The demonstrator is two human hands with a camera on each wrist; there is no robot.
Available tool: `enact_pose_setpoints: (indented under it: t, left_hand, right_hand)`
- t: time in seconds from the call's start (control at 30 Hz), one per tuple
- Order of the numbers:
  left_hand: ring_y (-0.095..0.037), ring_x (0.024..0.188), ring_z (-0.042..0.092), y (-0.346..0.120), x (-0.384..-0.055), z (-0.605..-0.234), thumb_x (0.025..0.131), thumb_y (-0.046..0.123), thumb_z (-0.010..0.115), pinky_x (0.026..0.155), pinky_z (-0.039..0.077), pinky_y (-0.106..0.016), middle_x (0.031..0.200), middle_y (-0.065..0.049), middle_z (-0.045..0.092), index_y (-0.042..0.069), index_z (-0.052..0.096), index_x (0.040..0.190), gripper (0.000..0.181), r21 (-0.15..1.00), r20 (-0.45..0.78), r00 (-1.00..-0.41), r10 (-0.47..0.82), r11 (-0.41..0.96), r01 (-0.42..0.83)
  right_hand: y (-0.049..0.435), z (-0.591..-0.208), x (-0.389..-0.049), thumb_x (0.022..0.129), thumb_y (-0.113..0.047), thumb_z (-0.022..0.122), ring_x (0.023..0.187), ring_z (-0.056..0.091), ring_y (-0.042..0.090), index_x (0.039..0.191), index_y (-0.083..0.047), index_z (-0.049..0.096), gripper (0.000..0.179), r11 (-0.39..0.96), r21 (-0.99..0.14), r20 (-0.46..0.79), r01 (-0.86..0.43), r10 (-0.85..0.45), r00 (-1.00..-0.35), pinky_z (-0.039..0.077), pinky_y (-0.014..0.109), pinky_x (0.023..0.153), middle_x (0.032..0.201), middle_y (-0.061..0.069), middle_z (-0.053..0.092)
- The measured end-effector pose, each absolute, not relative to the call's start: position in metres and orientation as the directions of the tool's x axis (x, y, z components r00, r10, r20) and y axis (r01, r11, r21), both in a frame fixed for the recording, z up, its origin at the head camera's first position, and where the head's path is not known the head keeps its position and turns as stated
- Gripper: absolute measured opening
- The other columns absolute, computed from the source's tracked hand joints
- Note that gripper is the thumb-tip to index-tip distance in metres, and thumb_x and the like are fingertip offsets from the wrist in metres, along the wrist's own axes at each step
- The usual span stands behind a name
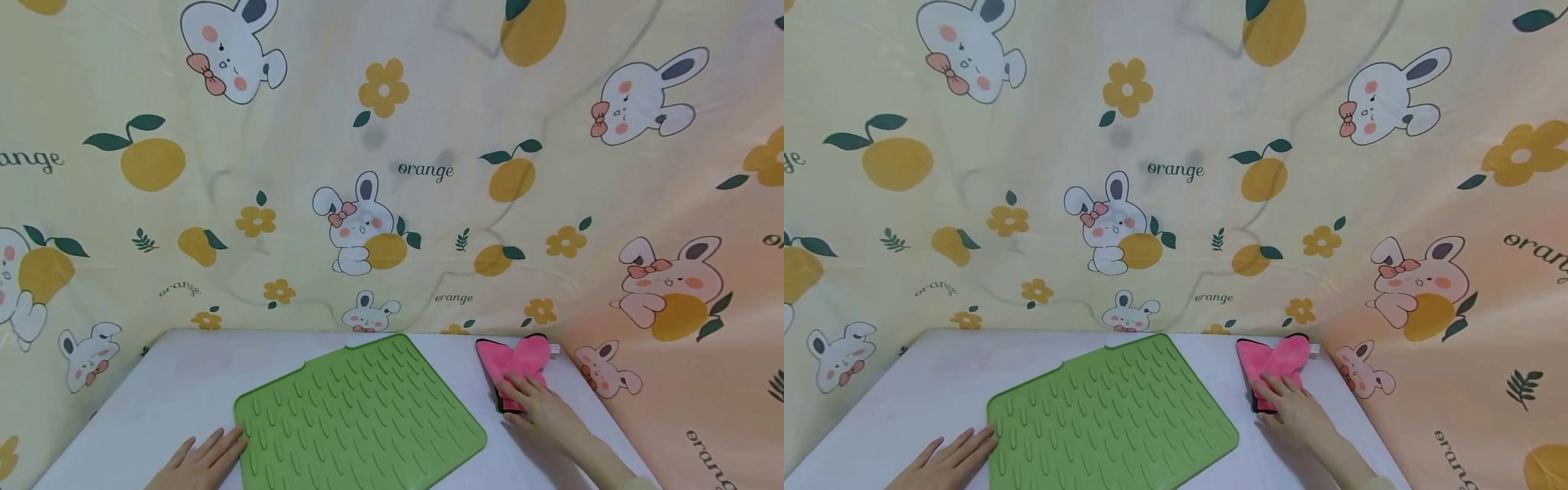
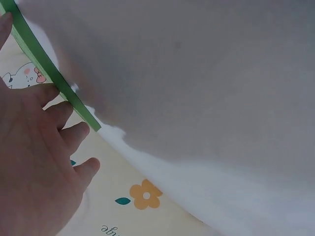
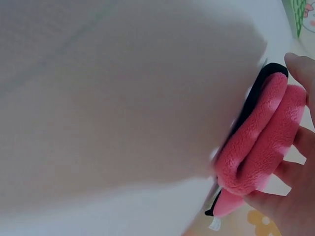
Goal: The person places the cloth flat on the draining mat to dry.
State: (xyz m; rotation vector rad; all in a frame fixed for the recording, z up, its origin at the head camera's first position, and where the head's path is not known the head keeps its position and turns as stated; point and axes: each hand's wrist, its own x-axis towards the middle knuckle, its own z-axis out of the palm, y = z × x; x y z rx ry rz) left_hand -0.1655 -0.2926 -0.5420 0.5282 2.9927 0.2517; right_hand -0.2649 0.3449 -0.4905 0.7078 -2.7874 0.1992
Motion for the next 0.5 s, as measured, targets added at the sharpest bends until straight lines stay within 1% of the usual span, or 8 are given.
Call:
enact_pose_setpoints:
  t: [0.17,0.27,0.3,0.37,0.43,0.5]
  left_hand:
    - [-0.042,0.142,0.046,-0.292,-0.165,-0.541,0.082,0.087,0.056,0.109,0.031,-0.074,0.159,-0.008,0.047,0.013,0.052,0.152,0.103,0.165,-0.057,-0.933,0.356,0.925,0.343]
    - [-0.042,0.142,0.046,-0.292,-0.165,-0.540,0.081,0.087,0.056,0.109,0.031,-0.074,0.159,-0.009,0.047,0.013,0.052,0.152,0.103,0.164,-0.060,-0.933,0.355,0.925,0.342]
    - [-0.042,0.142,0.046,-0.292,-0.165,-0.540,0.081,0.087,0.056,0.109,0.031,-0.074,0.159,-0.009,0.047,0.012,0.052,0.152,0.103,0.164,-0.061,-0.933,0.356,0.925,0.342]
    - [-0.042,0.142,0.046,-0.292,-0.165,-0.540,0.081,0.088,0.056,0.109,0.030,-0.074,0.159,-0.009,0.047,0.012,0.052,0.152,0.104,0.165,-0.064,-0.933,0.355,0.926,0.341]
    - [-0.042,0.143,0.045,-0.292,-0.165,-0.540,0.081,0.088,0.056,0.109,0.030,-0.075,0.159,-0.009,0.047,0.012,0.052,0.152,0.104,0.167,-0.066,-0.934,0.352,0.927,0.337]
    - [-0.043,0.143,0.045,-0.292,-0.165,-0.541,0.081,0.088,0.056,0.110,0.030,-0.074,0.160,-0.009,0.047,0.012,0.052,0.152,0.104,0.171,-0.071,-0.935,0.347,0.928,0.331]
  right_hand:
    - [0.342,-0.490,-0.268,0.091,-0.036,0.081,0.130,0.050,0.058,0.140,-0.017,0.066,0.055,0.862,-0.056,0.259,-0.504,-0.475,-0.841,0.050,0.069,0.093,0.141,0.019,0.062]
    - [0.341,-0.492,-0.270,0.089,-0.033,0.083,0.126,0.053,0.056,0.136,-0.017,0.069,0.051,0.853,-0.041,0.276,-0.521,-0.491,-0.826,0.054,0.066,0.085,0.136,0.019,0.064]
    - [0.341,-0.492,-0.271,0.088,-0.031,0.084,0.124,0.055,0.053,0.134,-0.017,0.069,0.050,0.849,-0.033,0.287,-0.527,-0.497,-0.819,0.056,0.064,0.083,0.134,0.018,0.065]
    - [0.340,-0.494,-0.273,0.086,-0.029,0.086,0.117,0.059,0.044,0.130,-0.019,0.071,0.048,0.841,-0.010,0.308,-0.541,-0.513,-0.802,0.058,0.056,0.076,0.130,0.016,0.066]
    - [0.340,-0.496,-0.276,0.084,-0.028,0.088,0.109,0.059,0.035,0.127,-0.020,0.073,0.047,0.830,0.025,0.330,-0.557,-0.532,-0.779,0.058,0.049,0.071,0.125,0.013,0.067]
    - [0.340,-0.498,-0.278,0.082,-0.027,0.089,0.103,0.057,0.028,0.125,-0.022,0.074,0.046,0.820,0.066,0.355,-0.568,-0.551,-0.755,0.057,0.043,0.067,0.121,0.011,0.068]
